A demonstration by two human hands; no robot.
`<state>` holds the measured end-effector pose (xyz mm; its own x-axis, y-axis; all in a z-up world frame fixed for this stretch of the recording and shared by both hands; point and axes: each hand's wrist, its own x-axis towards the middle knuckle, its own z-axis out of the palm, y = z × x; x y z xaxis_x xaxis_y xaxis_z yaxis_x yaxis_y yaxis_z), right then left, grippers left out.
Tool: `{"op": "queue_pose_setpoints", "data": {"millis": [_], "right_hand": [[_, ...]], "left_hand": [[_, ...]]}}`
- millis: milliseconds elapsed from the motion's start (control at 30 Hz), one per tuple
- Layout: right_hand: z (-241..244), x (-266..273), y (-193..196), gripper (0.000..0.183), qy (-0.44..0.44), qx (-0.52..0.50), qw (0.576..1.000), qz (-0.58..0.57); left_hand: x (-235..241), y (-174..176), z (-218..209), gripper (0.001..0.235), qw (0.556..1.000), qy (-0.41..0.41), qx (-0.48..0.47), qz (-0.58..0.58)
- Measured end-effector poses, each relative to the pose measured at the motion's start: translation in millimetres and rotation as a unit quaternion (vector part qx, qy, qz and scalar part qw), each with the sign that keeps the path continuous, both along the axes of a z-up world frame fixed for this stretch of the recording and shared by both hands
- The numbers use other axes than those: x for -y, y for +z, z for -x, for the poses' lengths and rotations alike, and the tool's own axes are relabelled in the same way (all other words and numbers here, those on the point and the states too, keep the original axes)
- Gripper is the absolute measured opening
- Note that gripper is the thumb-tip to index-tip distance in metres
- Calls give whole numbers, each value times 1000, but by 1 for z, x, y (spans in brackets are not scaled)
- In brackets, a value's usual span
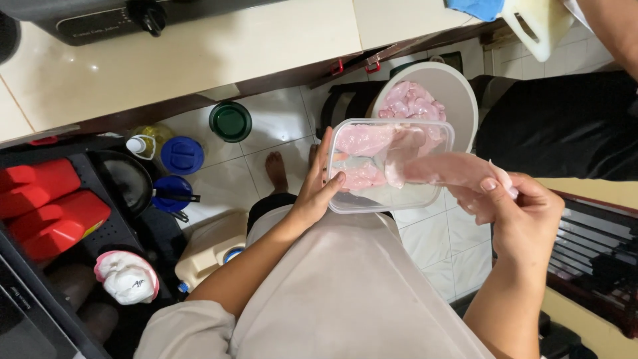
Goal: Transferring raw meat from a plastic container into a large bowl and mixing it by hand for preparation.
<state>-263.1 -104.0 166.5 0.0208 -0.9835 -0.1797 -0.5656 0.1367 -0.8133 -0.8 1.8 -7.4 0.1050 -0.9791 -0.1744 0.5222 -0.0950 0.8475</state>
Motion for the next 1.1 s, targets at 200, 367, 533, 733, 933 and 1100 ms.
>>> {"op": "queue_pose_setpoints", "data": {"millis": [200, 367, 533, 733, 933, 1100], "right_hand": [[-8, -3, 7, 20, 1, -14, 1000, 20], [-17, -4, 16, 19, 0, 3, 1000, 20], [3, -3, 13, 21, 7, -24, 999, 40], [10, -4, 13, 19, 10, -54, 997, 57], [-48, -12, 11, 9, 74, -91, 993, -12], [-93, -23, -7, 39, 185, -133, 971, -69]], "left_hand": [[-1, 0, -2, 82, 1000, -6, 6, -10], [0, 0, -2, 81, 1000, 12, -13, 13], [1, -2, -2, 84, 999, 15, -30, 6], [0, -3, -2, 82, 999, 21, -32, 14], [-1, -4, -1, 81, 1000, 20, -14, 10], [3, -1, -7, 94, 997, -15, -43, -58]]}}
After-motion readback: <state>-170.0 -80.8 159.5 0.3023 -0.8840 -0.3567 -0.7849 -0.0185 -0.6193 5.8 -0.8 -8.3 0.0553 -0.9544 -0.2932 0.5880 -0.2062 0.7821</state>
